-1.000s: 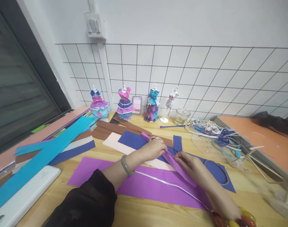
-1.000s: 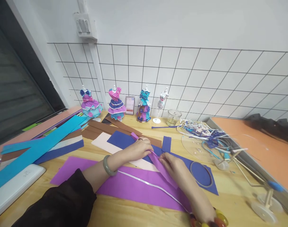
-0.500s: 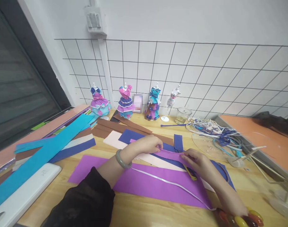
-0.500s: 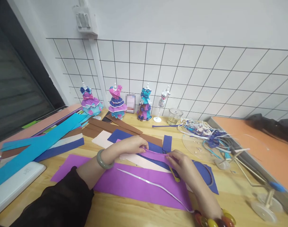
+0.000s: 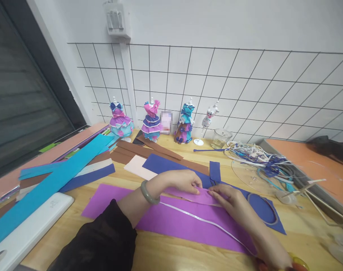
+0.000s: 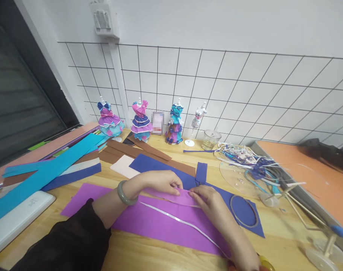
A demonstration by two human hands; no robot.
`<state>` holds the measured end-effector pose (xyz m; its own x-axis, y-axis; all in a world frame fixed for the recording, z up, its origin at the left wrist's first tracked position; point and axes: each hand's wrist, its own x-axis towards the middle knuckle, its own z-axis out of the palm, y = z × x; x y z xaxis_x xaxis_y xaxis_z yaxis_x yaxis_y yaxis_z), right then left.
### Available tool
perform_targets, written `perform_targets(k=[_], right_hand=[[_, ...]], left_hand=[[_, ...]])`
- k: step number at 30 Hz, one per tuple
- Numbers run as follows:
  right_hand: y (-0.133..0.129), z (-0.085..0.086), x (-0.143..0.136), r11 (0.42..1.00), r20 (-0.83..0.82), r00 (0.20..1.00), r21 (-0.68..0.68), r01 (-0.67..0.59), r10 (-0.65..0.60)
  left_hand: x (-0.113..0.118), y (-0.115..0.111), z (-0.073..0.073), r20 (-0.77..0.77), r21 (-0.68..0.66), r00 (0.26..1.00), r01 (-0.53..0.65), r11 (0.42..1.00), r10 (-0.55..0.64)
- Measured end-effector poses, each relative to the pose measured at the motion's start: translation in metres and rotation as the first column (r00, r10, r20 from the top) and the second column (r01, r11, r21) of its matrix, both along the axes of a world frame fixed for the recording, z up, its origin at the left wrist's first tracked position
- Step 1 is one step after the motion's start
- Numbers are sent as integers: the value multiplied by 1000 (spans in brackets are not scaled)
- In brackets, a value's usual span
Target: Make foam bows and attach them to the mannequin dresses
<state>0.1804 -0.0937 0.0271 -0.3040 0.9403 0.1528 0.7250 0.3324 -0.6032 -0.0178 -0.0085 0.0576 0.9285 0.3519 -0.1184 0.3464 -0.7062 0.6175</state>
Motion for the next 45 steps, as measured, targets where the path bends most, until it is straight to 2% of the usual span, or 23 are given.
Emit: perform_targets(k=[3, 10, 16, 19, 23, 28, 34, 36, 38, 40, 45], right_hand=[[0, 1, 3, 999, -45, 999, -25, 22, -23], [-3, 5, 8, 994, -49, 994, 49, 97, -95], [-2, 6, 14, 989, -48, 990, -67, 130, -133], [1, 3, 21, 985, -57, 985, -76, 156, -160], [5, 0, 32, 978, -37, 980, -80, 194, -197], [9, -4, 41, 974, 28, 975, -36, 223, -222], [13, -8, 49, 968, 120, 962, -17, 250, -246], [15, -9, 48, 959, 129, 951, 57, 276, -282], [15, -8, 43, 938, 100, 944, 188, 291, -313], [14, -8, 33, 919, 49, 953, 283, 273, -298], [4, -6, 3, 961, -27, 993, 249, 120, -117]], left_hand=[[-3, 3, 1, -11, -45, 1000, -10, 999, 10], [-10, 9, 5, -34, -88, 999, -38, 995, 35], [-20, 15, 10, -60, -108, 996, -79, 991, 73], [-26, 22, 10, -75, -88, 995, -71, 994, 64], [-33, 31, 8, -113, -112, 988, -119, 986, 107], [-40, 36, 7, -100, -186, 979, -194, 963, 178], [-38, 37, 4, 0, -145, 953, -299, 943, 302], [-35, 36, 3, 14, -140, 944, -325, 935, 330], [-31, 33, 2, 31, -117, 944, -322, 940, 327], [-26, 29, 2, 38, -97, 951, -302, 948, 307], [-12, 14, 5, 73, -97, 981, -174, 980, 181]])
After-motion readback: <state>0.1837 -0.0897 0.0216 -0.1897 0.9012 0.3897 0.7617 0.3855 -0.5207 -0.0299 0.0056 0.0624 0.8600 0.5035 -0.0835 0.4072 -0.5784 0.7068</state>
